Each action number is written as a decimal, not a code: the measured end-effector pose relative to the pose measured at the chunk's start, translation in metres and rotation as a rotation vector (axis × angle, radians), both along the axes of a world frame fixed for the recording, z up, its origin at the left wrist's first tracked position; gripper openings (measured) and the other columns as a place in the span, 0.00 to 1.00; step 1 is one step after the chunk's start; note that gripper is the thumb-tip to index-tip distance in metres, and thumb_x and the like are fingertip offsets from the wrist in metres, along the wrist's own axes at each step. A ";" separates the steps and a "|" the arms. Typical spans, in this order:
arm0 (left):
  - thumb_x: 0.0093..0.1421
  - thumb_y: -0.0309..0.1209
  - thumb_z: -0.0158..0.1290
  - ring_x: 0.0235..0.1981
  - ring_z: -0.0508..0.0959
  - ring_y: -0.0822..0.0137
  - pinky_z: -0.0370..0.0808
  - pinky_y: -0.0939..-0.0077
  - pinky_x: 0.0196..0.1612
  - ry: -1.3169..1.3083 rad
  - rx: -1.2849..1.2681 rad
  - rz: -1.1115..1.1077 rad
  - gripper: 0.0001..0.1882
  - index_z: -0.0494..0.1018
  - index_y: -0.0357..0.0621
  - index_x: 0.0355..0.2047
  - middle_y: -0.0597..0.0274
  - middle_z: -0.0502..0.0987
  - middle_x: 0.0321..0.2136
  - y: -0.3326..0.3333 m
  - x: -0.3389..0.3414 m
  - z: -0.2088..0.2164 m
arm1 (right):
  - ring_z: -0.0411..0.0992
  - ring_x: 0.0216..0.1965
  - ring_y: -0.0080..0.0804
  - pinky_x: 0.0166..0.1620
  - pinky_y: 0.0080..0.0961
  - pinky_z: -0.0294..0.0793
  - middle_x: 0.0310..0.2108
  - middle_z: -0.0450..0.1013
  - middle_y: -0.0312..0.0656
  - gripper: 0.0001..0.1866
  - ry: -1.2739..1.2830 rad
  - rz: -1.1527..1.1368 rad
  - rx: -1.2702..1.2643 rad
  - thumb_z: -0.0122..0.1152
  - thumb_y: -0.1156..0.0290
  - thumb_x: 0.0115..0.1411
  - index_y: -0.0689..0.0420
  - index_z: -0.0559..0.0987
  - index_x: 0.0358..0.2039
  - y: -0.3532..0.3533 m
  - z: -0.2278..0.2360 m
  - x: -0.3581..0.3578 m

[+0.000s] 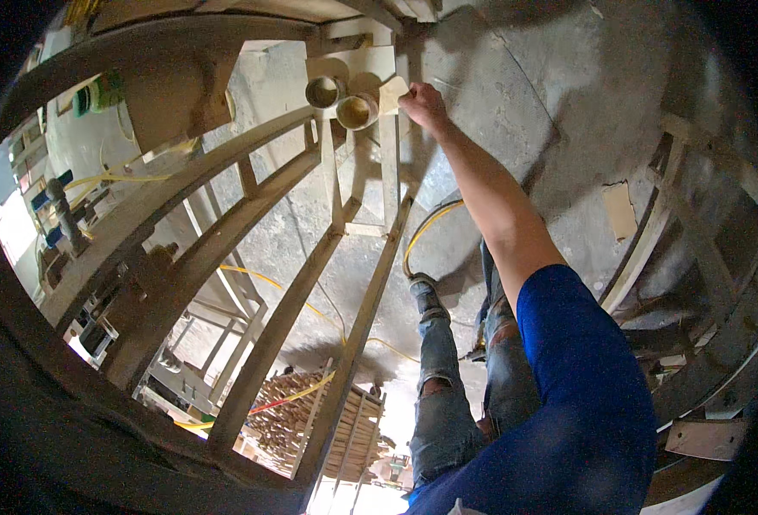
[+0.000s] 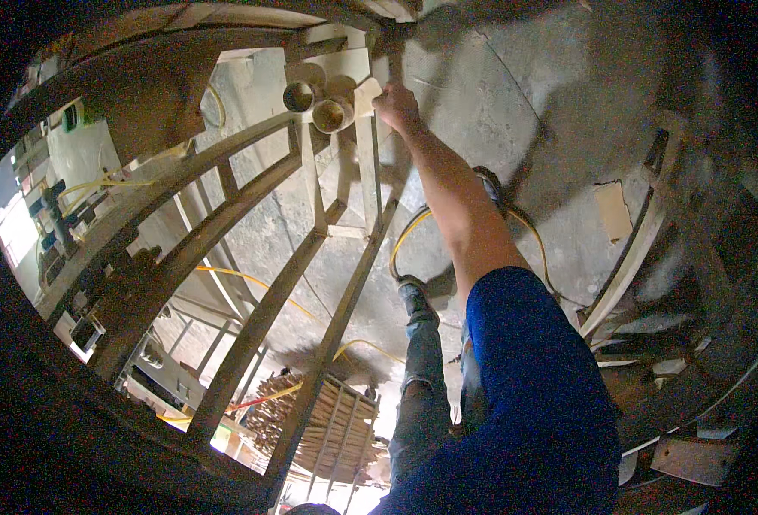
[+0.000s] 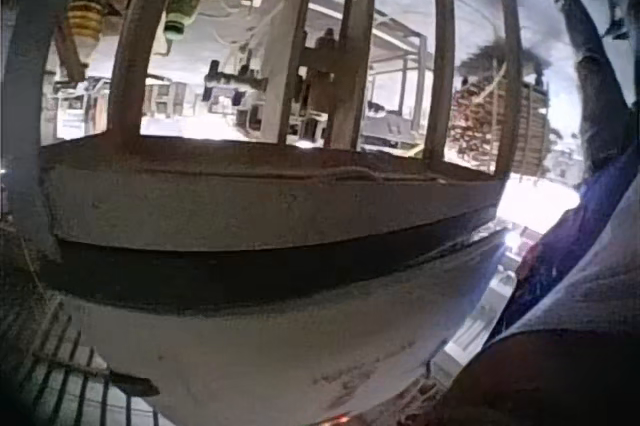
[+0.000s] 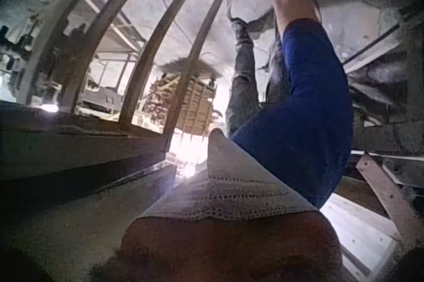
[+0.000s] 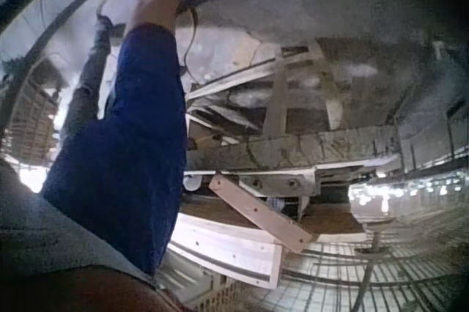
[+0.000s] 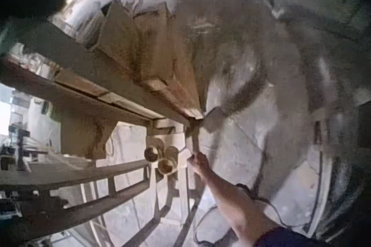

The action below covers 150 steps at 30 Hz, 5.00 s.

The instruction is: The person picks up a wooden cup containing a yellowish liquid, pours additional liquid from two plastic bottles into it, and then uses a power drill with a mixing attachment to stir the contents. The person then wipes the cup with a cloth and places it on a wooden rack.

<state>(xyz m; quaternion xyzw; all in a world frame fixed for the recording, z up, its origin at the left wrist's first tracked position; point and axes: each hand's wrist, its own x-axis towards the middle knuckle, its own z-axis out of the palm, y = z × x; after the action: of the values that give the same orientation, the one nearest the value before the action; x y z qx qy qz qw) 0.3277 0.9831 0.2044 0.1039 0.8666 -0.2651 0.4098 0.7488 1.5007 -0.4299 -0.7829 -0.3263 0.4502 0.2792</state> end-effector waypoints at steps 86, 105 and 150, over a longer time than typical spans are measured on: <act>0.63 0.39 0.59 0.39 0.83 0.52 0.77 0.63 0.44 -0.655 0.673 -0.852 0.13 0.80 0.39 0.35 0.48 0.83 0.36 0.109 -0.002 0.006 | 0.77 0.23 0.30 0.27 0.27 0.79 0.30 0.78 0.42 0.17 0.456 -0.682 0.317 0.62 0.81 0.53 0.62 0.75 0.45 -0.352 0.499 0.052; 0.62 0.41 0.56 0.31 0.79 0.50 0.74 0.58 0.37 -0.246 0.134 -0.239 0.17 0.76 0.36 0.33 0.46 0.79 0.28 -0.056 -0.126 0.032 | 0.72 0.22 0.27 0.21 0.27 0.71 0.29 0.75 0.43 0.33 0.480 -0.706 0.288 0.55 0.88 0.51 0.52 0.62 0.57 -0.183 0.222 -0.034; 0.53 0.48 0.67 0.69 0.53 0.35 0.54 0.41 0.68 -0.144 1.647 -1.261 0.37 0.70 0.61 0.63 0.39 0.52 0.68 0.075 -0.009 0.161 | 0.79 0.30 0.31 0.23 0.21 0.74 0.38 0.77 0.44 0.27 0.645 0.505 0.430 0.50 0.84 0.56 0.65 0.66 0.58 -0.458 0.755 -0.226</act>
<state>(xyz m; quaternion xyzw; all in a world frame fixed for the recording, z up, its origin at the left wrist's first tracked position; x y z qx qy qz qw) 0.3184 1.0583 0.3652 0.8014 0.5414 0.2495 0.0499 0.5229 1.0422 0.3249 -0.4231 -0.4893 0.6467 0.4041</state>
